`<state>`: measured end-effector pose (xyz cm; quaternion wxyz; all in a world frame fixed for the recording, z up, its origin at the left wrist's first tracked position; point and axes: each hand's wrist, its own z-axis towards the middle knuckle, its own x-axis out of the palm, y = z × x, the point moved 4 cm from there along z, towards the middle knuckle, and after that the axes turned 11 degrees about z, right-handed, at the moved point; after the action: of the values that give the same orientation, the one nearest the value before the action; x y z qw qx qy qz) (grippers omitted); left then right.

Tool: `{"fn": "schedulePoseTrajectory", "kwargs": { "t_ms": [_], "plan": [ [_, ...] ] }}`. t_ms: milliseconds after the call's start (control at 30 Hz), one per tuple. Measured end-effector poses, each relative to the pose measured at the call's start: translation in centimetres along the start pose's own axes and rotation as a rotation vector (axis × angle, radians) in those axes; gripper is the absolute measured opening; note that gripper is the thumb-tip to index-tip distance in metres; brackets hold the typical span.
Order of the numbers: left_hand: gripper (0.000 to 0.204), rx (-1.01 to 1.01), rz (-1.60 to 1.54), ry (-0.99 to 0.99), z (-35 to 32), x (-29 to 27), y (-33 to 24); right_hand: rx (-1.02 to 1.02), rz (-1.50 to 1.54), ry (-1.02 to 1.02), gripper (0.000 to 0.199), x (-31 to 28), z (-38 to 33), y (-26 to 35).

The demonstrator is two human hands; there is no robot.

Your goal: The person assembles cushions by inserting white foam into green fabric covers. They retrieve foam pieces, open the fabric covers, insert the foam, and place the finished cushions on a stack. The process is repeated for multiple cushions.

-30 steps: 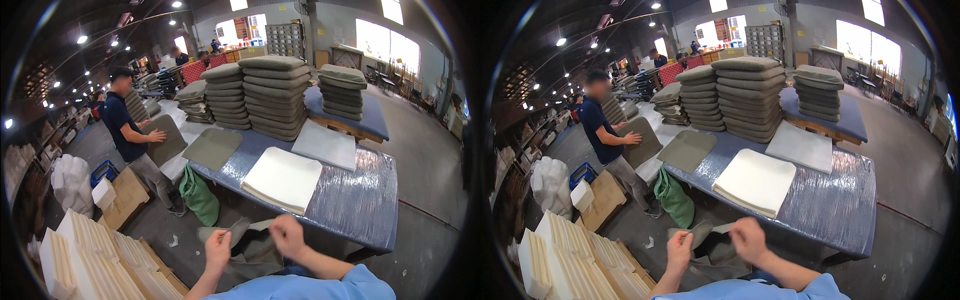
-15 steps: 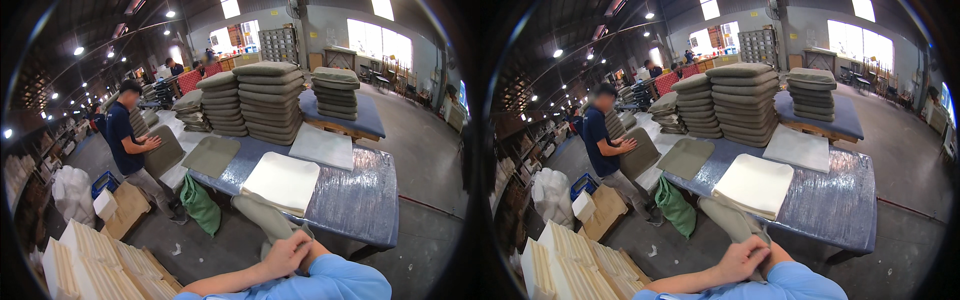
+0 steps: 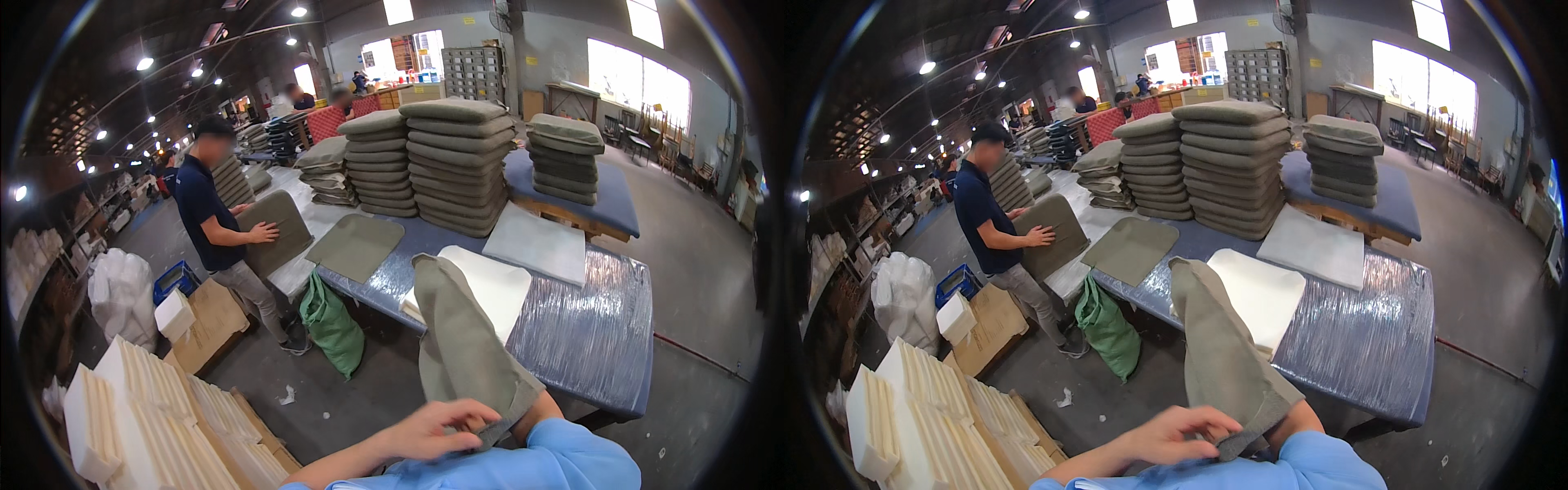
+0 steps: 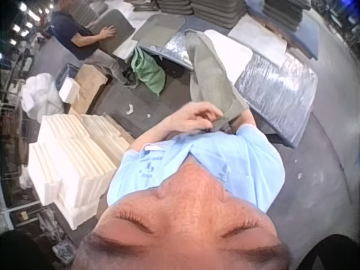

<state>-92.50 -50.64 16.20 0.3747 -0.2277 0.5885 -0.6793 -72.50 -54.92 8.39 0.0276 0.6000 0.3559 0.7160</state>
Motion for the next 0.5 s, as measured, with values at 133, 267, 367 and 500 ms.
{"fn": "schedulePoseTrajectory", "kwargs": {
  "t_ms": [133, 267, 367, 500],
  "plan": [
    [0.035, -0.001, 0.489, -0.828, -2.7, -8.4, 0.2, 0.044, 0.063, 0.058, 0.029, 1.4, -0.1, -2.1],
    [0.042, 0.097, 1.010, -0.954, 0.4, -7.8, -0.2, 0.031, 0.039, 0.025, 0.030, 0.3, -0.6, -2.0],
    [0.031, 0.124, 0.989, -0.905, 1.7, -6.5, 2.0, 0.000, 0.018, 0.018, 0.030, 0.3, -1.3, -0.2],
    [0.012, 0.010, 0.911, -0.845, 1.1, -6.7, 2.7, 0.018, 0.060, 0.022, 0.030, -0.4, -1.1, -1.1]
  ]
}}
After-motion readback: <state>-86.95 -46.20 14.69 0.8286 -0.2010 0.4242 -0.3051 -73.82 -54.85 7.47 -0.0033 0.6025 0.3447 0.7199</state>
